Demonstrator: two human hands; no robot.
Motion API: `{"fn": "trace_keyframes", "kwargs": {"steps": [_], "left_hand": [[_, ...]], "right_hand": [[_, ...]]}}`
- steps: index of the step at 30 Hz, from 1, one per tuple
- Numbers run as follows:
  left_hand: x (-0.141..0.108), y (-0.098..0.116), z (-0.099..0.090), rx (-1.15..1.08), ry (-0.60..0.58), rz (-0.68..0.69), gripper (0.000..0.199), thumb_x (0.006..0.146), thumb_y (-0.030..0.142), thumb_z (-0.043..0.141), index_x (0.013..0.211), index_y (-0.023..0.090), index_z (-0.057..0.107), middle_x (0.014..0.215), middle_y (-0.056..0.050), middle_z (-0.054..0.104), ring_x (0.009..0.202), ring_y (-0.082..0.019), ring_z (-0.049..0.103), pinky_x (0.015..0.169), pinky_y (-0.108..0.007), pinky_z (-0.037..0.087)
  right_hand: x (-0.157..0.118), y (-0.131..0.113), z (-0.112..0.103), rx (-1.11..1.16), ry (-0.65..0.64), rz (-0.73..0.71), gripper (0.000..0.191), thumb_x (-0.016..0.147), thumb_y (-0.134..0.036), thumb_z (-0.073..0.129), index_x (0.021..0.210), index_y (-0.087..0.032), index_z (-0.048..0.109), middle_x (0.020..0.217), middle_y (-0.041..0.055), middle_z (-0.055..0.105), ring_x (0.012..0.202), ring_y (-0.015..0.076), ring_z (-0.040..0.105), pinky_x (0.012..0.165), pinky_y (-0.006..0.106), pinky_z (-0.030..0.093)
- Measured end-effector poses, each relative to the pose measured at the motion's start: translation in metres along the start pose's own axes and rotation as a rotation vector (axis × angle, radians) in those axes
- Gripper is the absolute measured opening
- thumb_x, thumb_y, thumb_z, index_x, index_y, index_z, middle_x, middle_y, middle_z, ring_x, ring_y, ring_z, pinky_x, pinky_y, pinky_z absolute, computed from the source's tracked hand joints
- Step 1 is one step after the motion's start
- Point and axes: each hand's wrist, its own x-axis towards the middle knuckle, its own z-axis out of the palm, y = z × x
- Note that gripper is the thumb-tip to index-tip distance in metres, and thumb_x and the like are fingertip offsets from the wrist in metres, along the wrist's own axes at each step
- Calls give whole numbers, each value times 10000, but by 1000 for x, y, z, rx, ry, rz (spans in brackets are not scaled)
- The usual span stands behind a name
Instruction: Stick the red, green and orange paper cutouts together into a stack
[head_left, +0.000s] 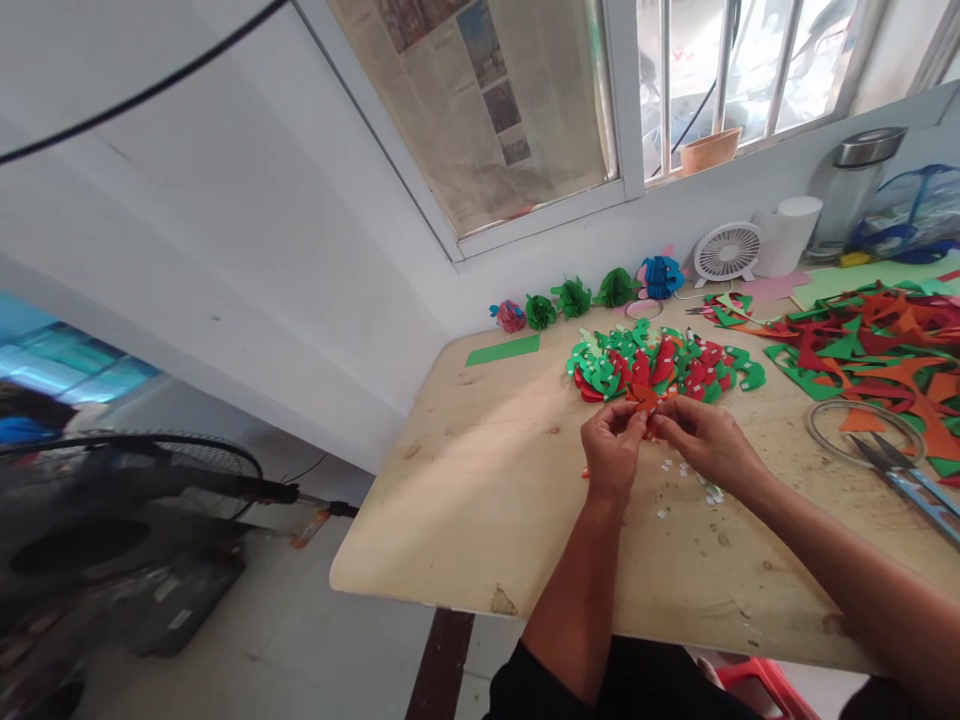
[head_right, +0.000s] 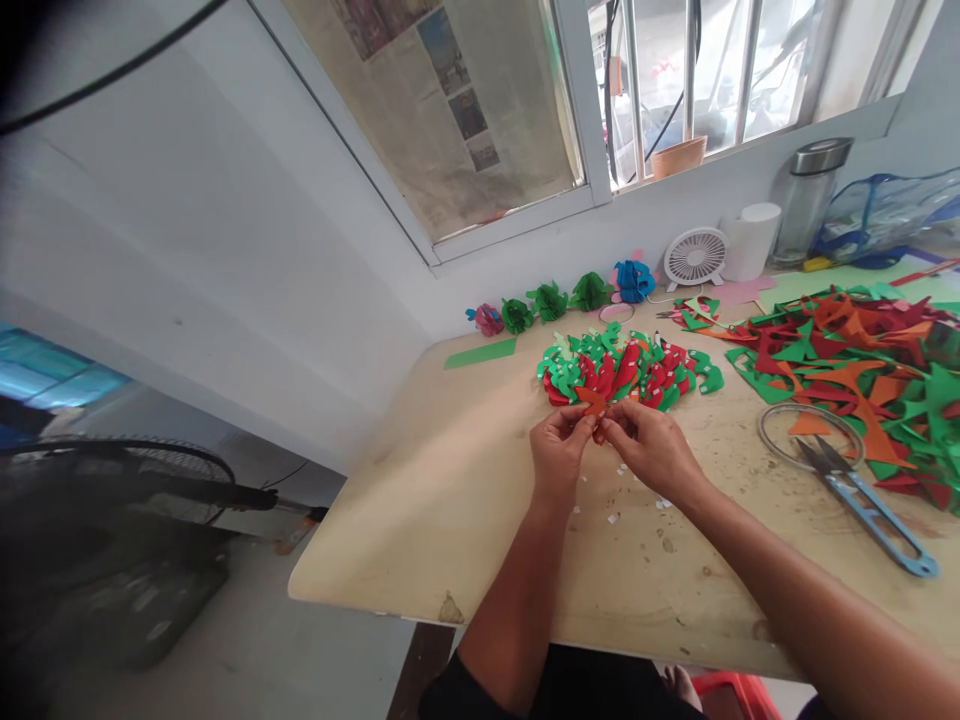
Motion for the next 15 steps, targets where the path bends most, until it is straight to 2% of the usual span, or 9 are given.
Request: {"fn": "trace_keyframes", "kwargs": {"steps": [4,8,15], "left_hand": [[-1,2,1,-46,-21,-14,135,625,224,683,716,128,653,652,-19,653,572,-103,589,589,-219,476],[-2,1,0,-25,-24,46,153,653,231,668,773,138,654,716,-28,660,634,-112,600,636,-231,483],[-8,6,-1,235,-34,228,127,721,231,611,809,158,665,750,-39,661,670,-129,592,675,-246,478]], "right_hand": [[1,-2,-1,23,-12,17,227,795,-370,484,686,-193,574,619,2,603,522,126,501,487,234,361],[0,-3,-1,79,-11,33,231,784,-382,493,678,-193,572,625,5,609,535,132,511,488,237,357],[1,3,-1,42,-15,41,217,782,-365,483,668,-194,553,595,-6,569,523,127,480,479,233,342]]}}
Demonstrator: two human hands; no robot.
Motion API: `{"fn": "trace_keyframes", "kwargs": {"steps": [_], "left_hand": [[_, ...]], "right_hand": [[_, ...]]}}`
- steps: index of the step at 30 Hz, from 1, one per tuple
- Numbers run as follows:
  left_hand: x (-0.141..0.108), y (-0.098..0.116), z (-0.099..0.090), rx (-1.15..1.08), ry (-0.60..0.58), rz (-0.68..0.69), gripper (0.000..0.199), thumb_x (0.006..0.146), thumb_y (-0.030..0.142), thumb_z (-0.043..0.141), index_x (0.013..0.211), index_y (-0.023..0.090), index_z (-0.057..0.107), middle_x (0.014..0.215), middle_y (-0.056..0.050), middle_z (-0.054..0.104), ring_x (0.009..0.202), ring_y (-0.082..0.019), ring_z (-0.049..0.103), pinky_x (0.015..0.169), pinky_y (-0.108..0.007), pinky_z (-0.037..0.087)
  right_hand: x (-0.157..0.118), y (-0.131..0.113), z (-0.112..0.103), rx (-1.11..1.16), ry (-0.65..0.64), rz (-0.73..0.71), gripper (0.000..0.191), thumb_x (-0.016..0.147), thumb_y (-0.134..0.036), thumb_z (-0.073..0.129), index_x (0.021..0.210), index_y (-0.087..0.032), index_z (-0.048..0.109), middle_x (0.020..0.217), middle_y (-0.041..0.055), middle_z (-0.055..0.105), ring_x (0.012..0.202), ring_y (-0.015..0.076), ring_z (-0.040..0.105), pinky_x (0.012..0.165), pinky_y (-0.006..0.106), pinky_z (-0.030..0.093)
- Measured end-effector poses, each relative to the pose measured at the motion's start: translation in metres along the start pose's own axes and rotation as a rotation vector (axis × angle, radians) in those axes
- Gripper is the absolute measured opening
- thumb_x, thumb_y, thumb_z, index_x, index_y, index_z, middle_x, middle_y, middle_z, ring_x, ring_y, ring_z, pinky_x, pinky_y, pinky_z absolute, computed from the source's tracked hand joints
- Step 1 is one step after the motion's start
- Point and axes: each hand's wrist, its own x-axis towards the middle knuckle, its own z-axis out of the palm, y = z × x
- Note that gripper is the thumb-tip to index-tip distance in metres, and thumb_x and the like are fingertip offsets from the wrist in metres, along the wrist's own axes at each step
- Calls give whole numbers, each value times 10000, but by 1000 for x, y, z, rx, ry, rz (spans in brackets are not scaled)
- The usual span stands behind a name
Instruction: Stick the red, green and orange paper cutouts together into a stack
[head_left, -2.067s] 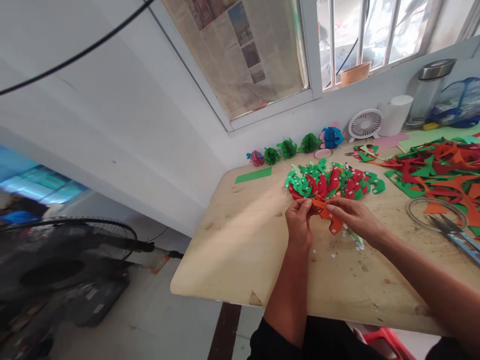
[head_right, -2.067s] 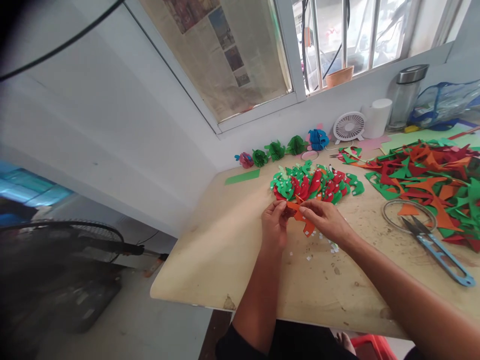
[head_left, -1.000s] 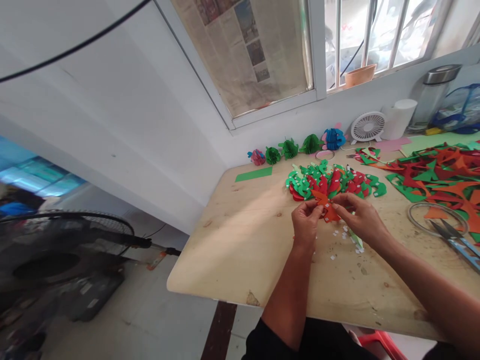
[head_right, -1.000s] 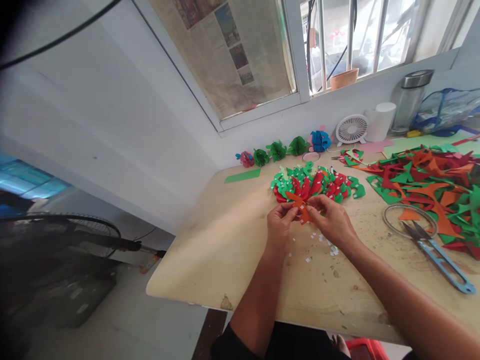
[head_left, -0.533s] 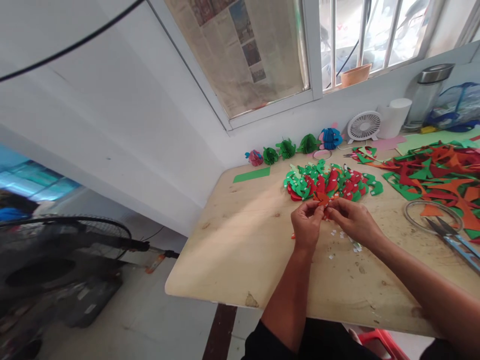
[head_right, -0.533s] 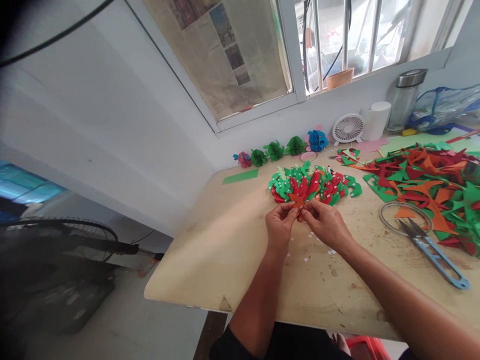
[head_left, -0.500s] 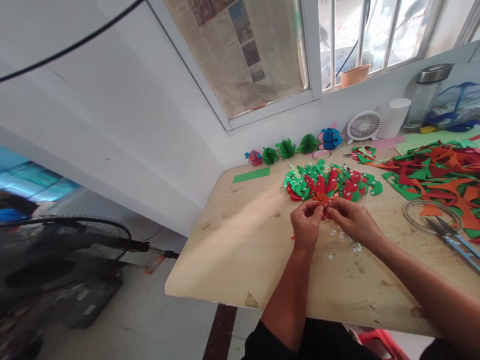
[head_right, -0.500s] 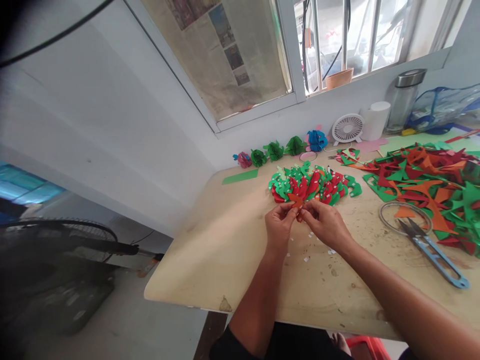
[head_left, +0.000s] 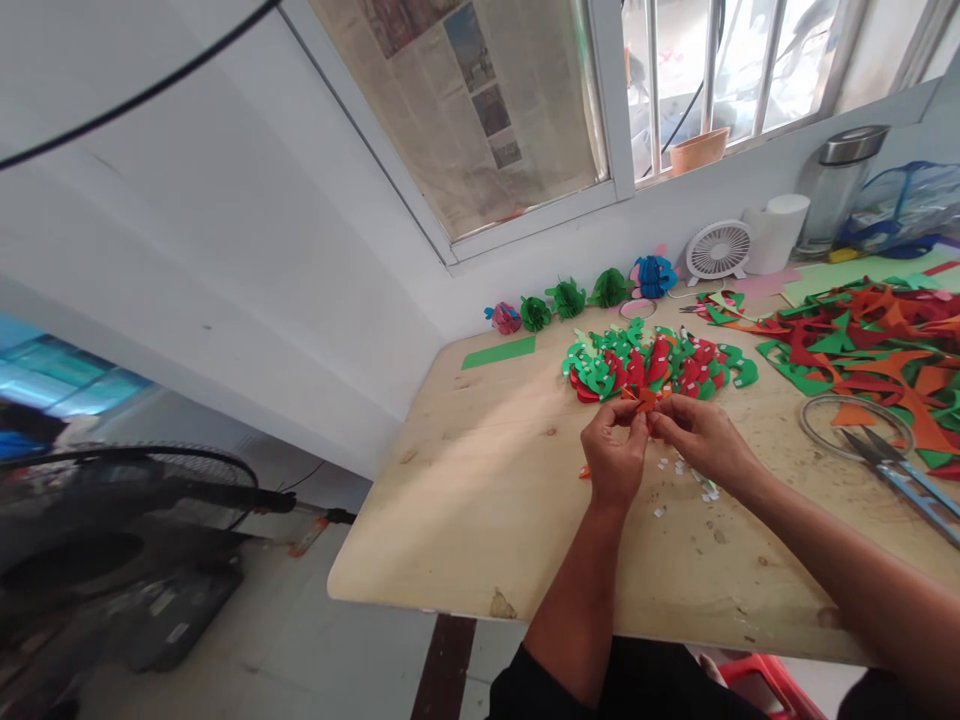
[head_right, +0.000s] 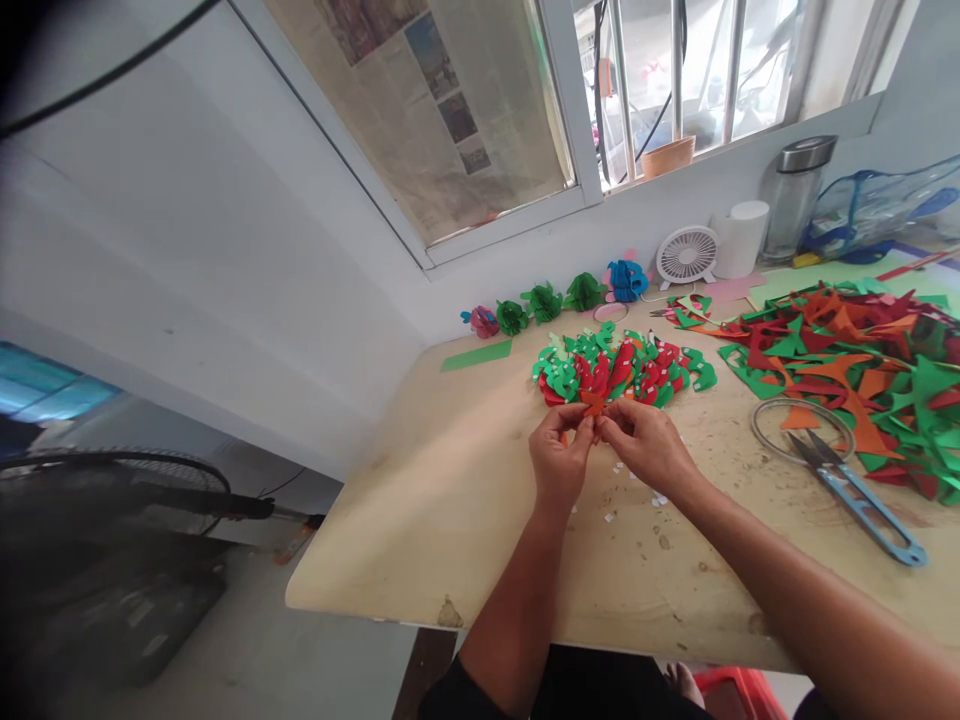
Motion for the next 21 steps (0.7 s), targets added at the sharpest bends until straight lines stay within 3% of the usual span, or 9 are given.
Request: {"fn": "trace_keyframes", "kwargs": {"steps": [8,21], "left_hand": [[-2,3,-2,142,-42,94,137,756,233,575,845,173,661,801,-51,667,725,-148,598,719,-265,473],[0,-2,0,-44,-6,-20,153,705,269,629,811,164,662,746,-41,650,684,-140,584,680,-255,474]], "right_hand": [[-1,-6,-2,-20,26,-9,208,749,-334,462,607,-194,518,534,-20,515,492,118,445,466,233,323],[0,-3,-3,37,7,5,165,727,-276,471,644,-187,583,597,2,607,547,136,529,507,235,404]]}}
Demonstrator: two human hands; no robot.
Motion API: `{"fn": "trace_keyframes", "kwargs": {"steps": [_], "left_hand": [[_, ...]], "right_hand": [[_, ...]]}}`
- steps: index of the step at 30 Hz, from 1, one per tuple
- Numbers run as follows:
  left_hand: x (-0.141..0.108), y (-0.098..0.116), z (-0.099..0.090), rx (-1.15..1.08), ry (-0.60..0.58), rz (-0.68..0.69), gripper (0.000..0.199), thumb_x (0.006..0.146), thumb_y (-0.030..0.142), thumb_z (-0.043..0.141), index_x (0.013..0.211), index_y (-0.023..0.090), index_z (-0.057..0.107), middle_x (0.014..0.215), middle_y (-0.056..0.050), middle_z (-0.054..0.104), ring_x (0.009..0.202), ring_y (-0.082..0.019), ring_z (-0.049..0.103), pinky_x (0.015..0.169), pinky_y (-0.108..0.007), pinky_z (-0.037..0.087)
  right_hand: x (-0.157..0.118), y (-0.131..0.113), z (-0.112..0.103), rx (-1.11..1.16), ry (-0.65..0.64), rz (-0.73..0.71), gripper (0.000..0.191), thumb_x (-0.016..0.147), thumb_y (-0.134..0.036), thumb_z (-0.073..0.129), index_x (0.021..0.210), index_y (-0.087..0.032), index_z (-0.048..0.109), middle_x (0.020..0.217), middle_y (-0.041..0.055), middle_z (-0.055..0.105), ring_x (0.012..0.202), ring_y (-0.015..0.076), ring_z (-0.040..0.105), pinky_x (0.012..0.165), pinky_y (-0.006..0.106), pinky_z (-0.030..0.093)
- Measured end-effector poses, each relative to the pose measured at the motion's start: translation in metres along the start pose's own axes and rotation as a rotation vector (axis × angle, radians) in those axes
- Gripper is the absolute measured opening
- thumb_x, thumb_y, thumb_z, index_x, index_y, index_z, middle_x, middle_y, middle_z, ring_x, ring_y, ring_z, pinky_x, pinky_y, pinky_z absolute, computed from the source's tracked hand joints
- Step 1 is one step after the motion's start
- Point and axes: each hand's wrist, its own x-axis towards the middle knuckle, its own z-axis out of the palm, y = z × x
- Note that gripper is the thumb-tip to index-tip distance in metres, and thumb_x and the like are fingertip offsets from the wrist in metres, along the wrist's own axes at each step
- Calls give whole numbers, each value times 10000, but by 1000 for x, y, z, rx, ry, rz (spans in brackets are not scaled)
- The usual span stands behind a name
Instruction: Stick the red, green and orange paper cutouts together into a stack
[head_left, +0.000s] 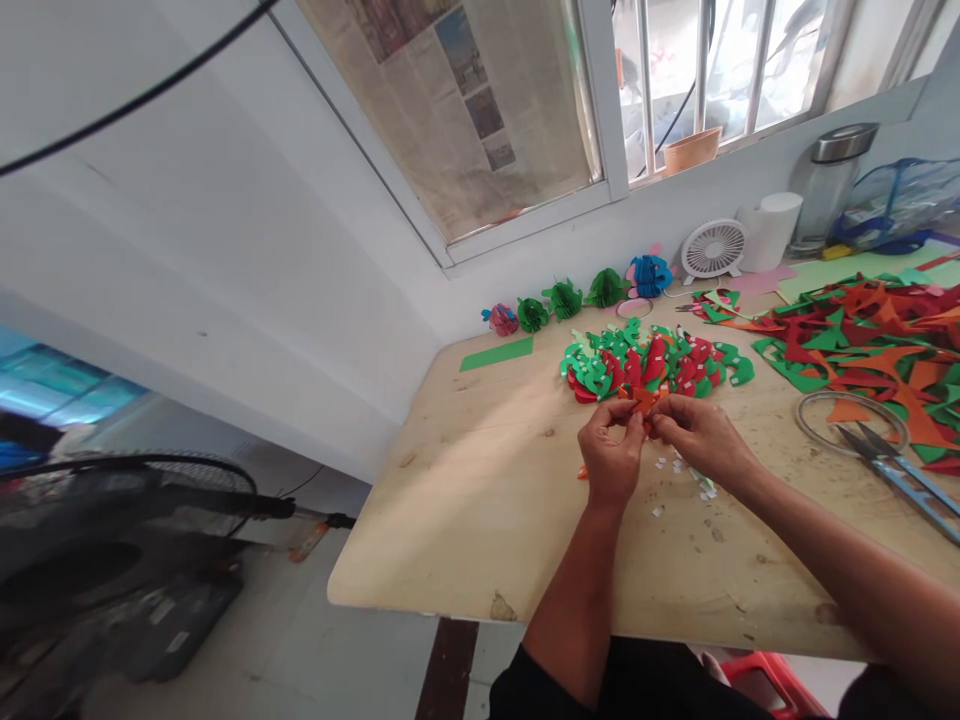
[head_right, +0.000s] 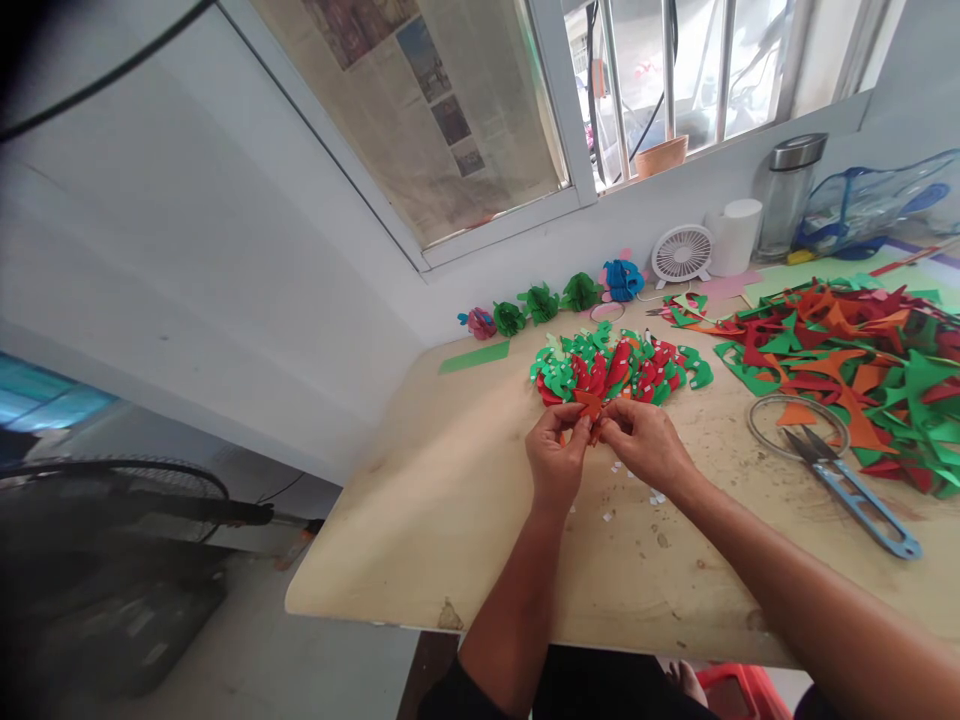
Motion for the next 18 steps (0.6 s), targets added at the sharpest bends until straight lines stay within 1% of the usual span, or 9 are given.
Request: {"fn": "trace_keyframes", "kwargs": {"steps": [6,11,18], "left_hand": [[-1,0,0,-4,-16,-1,172,714,292,625,819,161,658,747,-42,640,683,-137,570,675,-251,468],[-1,-1,0,18,-23,4,153,719,280,617,808,161,652,749,-42,639,685,-137,567,685,-255,465],[-1,-2,0,-27,-15,-28,164,699,284,635,807,161,648,733,-32,634,675,-132,571,662,-246,466]], "right_hand": [[0,-5,-1,65,3,40,213,750,-317,476,632,-184,594,588,16,624,563,155,559,531,254,438],[-1,-9,-2,189,-7,74,170,719,-283,495,603,-196,585,575,16,619,552,155,556,523,256,438],[-1,-14,-2,287,-6,107,120,672,-268,515,576,-221,569,550,8,628,521,153,548,507,259,440]]}}
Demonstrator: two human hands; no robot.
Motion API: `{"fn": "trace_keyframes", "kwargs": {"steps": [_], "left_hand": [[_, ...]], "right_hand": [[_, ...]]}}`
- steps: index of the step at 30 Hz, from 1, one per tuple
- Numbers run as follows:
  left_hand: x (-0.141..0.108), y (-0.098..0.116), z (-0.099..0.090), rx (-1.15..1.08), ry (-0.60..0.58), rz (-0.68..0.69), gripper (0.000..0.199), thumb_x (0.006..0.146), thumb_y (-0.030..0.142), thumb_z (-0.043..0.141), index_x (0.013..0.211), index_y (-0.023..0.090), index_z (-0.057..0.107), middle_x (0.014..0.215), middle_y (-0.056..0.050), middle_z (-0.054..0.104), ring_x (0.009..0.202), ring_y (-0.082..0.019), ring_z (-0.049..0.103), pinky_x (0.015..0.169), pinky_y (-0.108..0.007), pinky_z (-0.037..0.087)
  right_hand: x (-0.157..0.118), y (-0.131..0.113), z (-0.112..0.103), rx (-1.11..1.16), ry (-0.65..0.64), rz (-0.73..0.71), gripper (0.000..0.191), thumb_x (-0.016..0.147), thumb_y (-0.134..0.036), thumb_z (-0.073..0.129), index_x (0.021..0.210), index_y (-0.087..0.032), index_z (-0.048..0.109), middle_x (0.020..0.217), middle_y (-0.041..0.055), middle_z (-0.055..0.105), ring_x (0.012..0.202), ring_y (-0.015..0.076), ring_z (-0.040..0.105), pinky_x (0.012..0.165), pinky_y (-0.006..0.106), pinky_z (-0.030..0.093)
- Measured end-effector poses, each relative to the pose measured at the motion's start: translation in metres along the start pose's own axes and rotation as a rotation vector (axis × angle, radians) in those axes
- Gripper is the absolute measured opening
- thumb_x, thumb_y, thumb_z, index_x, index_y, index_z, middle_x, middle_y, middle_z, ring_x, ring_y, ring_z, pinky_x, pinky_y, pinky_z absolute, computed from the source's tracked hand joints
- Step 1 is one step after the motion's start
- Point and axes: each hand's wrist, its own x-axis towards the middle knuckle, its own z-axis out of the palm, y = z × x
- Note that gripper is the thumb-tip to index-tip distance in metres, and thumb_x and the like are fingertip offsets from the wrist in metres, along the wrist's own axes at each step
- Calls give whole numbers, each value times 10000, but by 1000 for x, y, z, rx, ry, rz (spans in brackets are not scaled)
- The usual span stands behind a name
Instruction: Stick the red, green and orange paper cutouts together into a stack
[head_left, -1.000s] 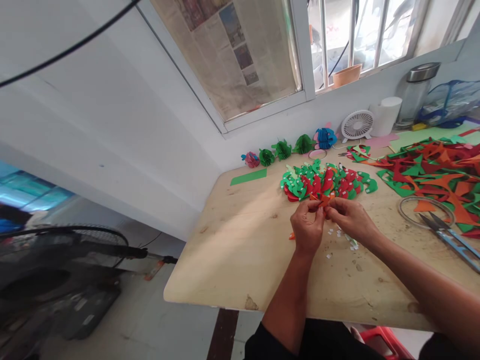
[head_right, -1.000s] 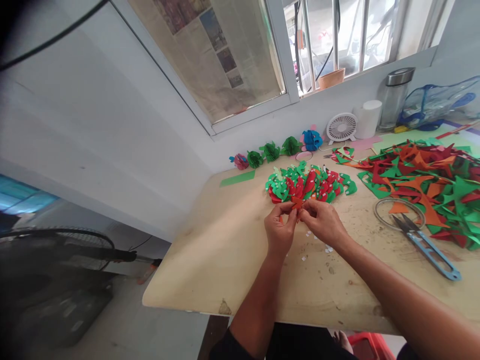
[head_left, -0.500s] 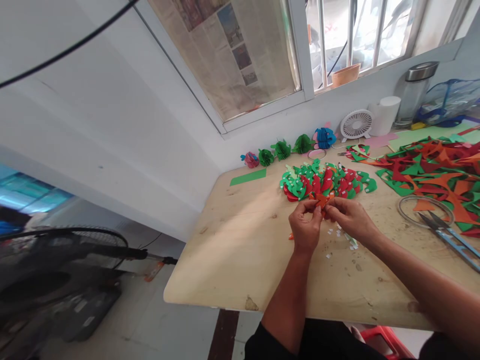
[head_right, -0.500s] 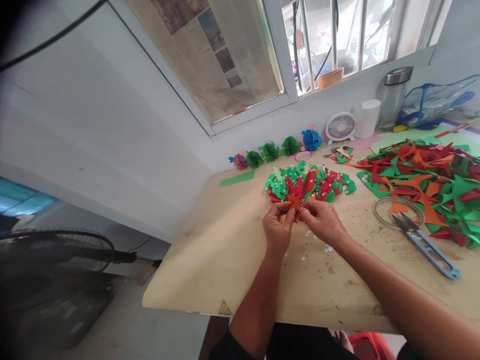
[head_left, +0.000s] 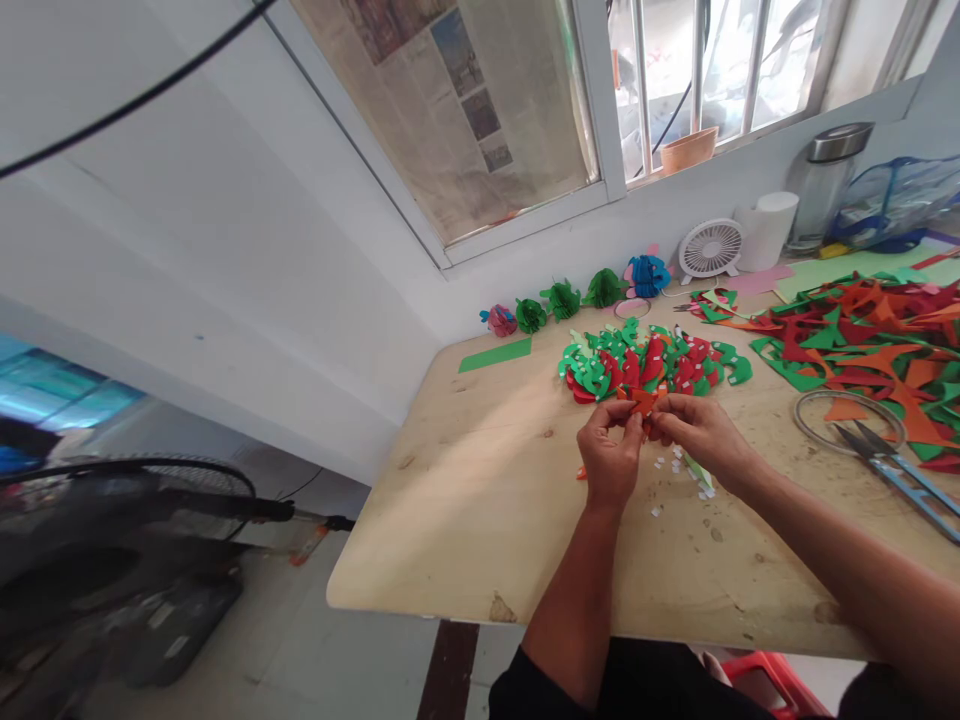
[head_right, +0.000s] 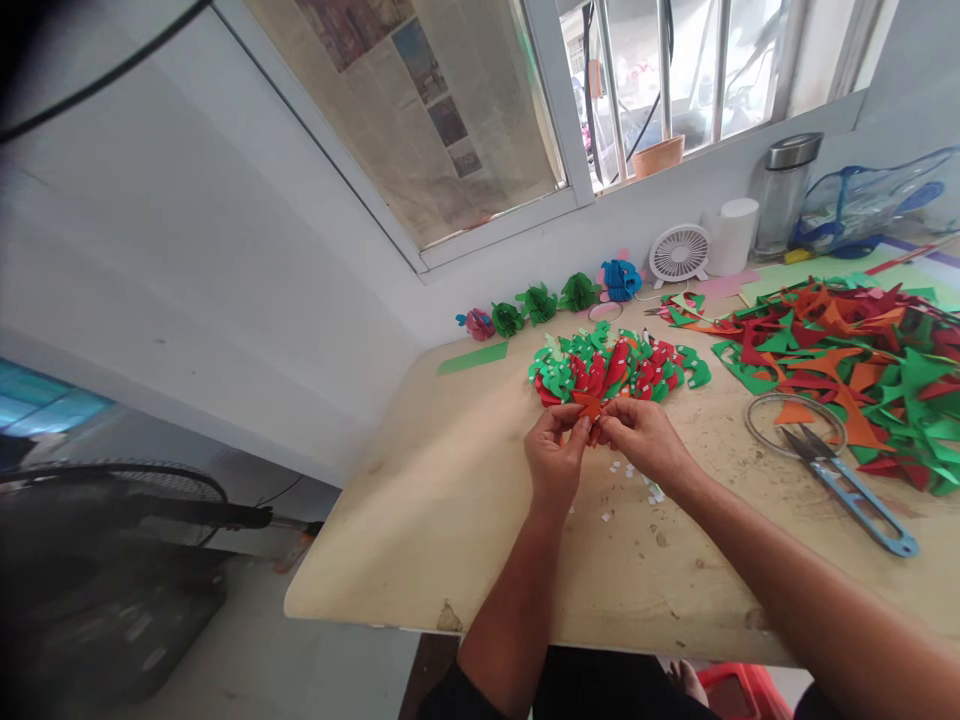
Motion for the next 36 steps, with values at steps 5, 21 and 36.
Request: {"fn": "trace_keyframes", "kwargs": {"steps": [5,21,36], "left_hand": [[1,-1,0,-44,7,-3,162,696,276,643,805,156,645,727,-28,632,661,-123,575,655,-241,468],[2,1,0,-23,1,12,132,709,218,618,812,140,641,727,-32,634,660,-119,580,646,-237,472],[3,-4,0,-24,0,4,135,694,208,624,804,132,640,708,-27,628,636,-108,573,625,-227,474]], "right_hand": [[0,0,1,16,-3,13,111,671,-266,511,590,-216,568,554,8,630,522,147,546,516,255,440],[2,8,-3,-272,-44,-96,188,745,-299,493,631,-181,586,607,8,612,553,135,528,503,227,387],[4,14,-3,-298,-34,-99,171,722,-257,474,619,-184,589,589,-1,602,523,126,510,480,225,368]]}}
